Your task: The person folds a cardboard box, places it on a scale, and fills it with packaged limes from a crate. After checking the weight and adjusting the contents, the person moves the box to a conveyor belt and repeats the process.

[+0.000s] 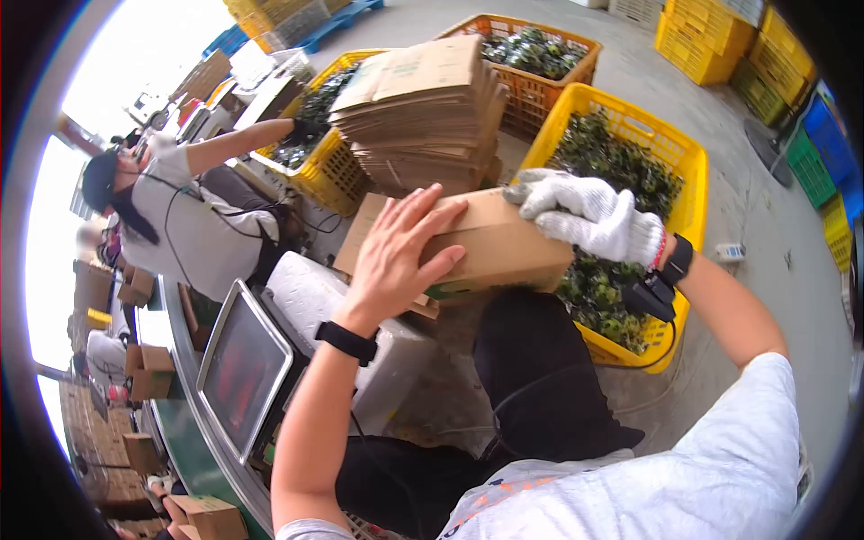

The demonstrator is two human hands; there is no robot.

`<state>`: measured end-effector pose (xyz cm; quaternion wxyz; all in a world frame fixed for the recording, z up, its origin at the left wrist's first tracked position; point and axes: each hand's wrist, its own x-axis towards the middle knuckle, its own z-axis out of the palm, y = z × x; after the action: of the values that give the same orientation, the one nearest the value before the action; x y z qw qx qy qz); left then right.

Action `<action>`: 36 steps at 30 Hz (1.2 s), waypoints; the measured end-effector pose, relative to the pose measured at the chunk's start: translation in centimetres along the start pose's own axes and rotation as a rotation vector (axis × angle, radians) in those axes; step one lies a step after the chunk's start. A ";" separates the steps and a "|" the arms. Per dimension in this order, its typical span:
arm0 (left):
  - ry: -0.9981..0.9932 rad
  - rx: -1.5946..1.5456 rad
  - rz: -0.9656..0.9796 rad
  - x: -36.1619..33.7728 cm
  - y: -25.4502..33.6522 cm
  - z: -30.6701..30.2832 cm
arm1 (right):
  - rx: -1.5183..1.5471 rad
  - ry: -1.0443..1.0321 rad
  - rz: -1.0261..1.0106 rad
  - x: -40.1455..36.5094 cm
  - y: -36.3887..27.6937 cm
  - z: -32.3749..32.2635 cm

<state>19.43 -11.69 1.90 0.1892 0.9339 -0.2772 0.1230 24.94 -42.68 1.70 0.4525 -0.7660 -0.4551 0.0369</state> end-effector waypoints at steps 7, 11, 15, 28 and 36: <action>-0.306 0.162 0.096 4.5 2.7 -1.1 | 0.515 0.578 0.548 -6.9 5.7 -1.8; -0.013 -0.041 -0.043 7.7 4.1 2.1 | -0.311 0.191 1.409 -16.7 13.8 -1.8; -0.076 -0.042 -0.072 12.3 5.8 9.4 | -0.349 0.192 1.617 -20.2 18.8 0.4; -0.565 -0.169 -0.442 16.1 4.8 20.3 | -0.099 0.385 1.510 -24.2 30.4 2.8; -0.582 -0.514 -0.654 14.3 1.7 23.5 | -2.149 -1.157 0.464 -22.9 33.5 2.0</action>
<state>33.10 -29.64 -13.93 0.3563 0.8907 -0.0328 -0.2803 32.88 -64.04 -31.97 -0.6884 -0.6818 -0.2411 0.0568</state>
